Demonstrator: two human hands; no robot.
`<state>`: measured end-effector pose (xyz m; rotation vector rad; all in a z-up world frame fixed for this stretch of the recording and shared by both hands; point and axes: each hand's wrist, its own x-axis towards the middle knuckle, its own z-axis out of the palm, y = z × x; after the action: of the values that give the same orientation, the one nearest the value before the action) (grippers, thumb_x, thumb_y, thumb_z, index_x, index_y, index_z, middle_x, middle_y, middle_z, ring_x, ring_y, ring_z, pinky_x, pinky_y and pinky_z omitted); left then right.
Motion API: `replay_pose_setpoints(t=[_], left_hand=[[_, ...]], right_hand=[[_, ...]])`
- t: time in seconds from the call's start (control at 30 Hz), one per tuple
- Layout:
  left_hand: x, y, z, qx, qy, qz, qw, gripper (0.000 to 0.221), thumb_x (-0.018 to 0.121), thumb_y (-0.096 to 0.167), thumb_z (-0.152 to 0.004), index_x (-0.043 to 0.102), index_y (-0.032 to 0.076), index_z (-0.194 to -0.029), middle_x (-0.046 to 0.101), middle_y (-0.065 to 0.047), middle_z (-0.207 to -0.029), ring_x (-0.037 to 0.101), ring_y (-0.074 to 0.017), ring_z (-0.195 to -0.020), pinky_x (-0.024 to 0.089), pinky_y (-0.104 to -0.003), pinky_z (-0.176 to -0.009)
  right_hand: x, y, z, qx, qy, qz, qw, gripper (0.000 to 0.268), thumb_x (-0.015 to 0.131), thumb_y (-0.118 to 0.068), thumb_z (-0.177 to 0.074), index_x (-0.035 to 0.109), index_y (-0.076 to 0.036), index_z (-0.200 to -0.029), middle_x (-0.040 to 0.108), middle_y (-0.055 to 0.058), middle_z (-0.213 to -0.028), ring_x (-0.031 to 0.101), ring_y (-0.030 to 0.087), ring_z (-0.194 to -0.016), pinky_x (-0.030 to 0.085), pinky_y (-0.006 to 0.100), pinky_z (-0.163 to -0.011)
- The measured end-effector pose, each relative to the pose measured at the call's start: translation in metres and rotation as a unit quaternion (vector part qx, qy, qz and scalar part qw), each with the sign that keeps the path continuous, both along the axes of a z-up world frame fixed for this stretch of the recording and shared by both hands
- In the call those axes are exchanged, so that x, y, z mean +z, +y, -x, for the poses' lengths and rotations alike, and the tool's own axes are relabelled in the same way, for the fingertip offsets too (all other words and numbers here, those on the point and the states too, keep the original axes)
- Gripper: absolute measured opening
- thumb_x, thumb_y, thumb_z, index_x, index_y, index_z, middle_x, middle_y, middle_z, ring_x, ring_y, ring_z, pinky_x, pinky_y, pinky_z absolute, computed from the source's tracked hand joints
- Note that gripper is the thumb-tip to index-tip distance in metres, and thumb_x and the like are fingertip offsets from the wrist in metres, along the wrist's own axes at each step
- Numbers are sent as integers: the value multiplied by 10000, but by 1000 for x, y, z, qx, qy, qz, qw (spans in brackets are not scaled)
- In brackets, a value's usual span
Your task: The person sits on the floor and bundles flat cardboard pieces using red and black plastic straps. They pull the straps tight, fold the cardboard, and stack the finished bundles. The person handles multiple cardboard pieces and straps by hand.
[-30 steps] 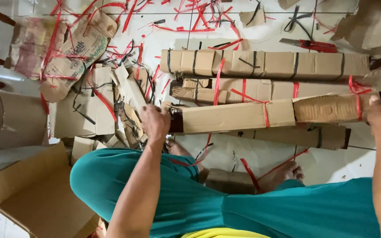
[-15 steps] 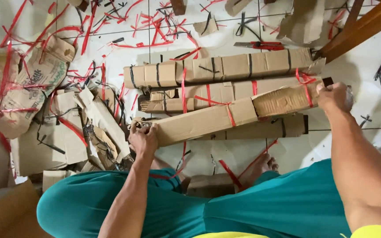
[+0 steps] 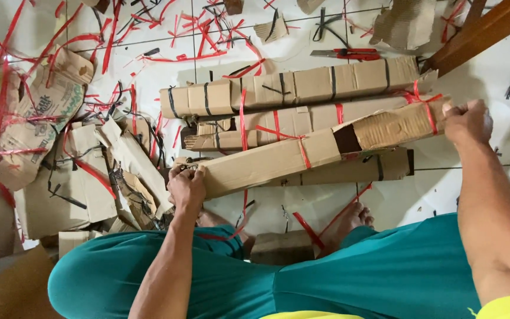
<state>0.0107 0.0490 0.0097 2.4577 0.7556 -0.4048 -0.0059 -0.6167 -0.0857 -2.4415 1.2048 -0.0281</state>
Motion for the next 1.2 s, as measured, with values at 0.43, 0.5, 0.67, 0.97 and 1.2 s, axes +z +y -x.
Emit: replay_pose_setpoints(t=[0.43, 0.5, 0.67, 0.97, 1.2], left_hand=[[12, -1, 1, -9, 14, 4, 1000, 522, 544, 495, -935, 780, 108, -1194, 456, -51, -1555, 494, -330, -1349, 343, -557, -1079], [4, 8, 5, -19, -73, -11, 997, 454, 559, 474, -930, 785, 108, -1077, 671, -196, -1184, 613, -427, -1102, 434, -542, -982], [-30, 29, 3, 95, -244, 17, 965, 274, 620, 292, -944, 609, 55, -1080, 565, -162, -1095, 581, -339, -974, 457, -452, -886], [-83, 60, -16, 519, -63, 199, 829, 414, 622, 428, -947, 607, 64, -1144, 617, -150, -1007, 584, -348, -913, 457, -430, -771], [-59, 64, 18, 314, 22, 247, 916, 903, 519, 656, -907, 571, -84, -1422, 515, -336, -1473, 440, -437, -1439, 332, -494, -1208]], right_hand=[[-76, -36, -13, -88, -128, -76, 985, 71, 732, -259, -938, 779, -215, -968, 762, -113, -935, 649, 86, -777, 506, 293, -619], [-79, -36, -5, 53, -61, 112, 990, 311, 623, -319, -986, 795, -63, -940, 736, 244, -857, 689, 442, -660, 501, 519, -554], [-47, -8, -10, 4, -54, 32, 998, 282, 563, -307, -1047, 801, -156, -1062, 754, 187, -929, 692, 480, -684, 529, 593, -469], [60, 87, -66, 226, -330, 74, 914, 386, 519, 50, -964, 710, 3, -1297, 764, 162, -1139, 729, 256, -965, 548, 382, -779], [226, 348, -66, 456, -115, -220, 855, 287, 571, -100, -1023, 735, -70, -1258, 732, 221, -1154, 685, 429, -1073, 492, 521, -980]])
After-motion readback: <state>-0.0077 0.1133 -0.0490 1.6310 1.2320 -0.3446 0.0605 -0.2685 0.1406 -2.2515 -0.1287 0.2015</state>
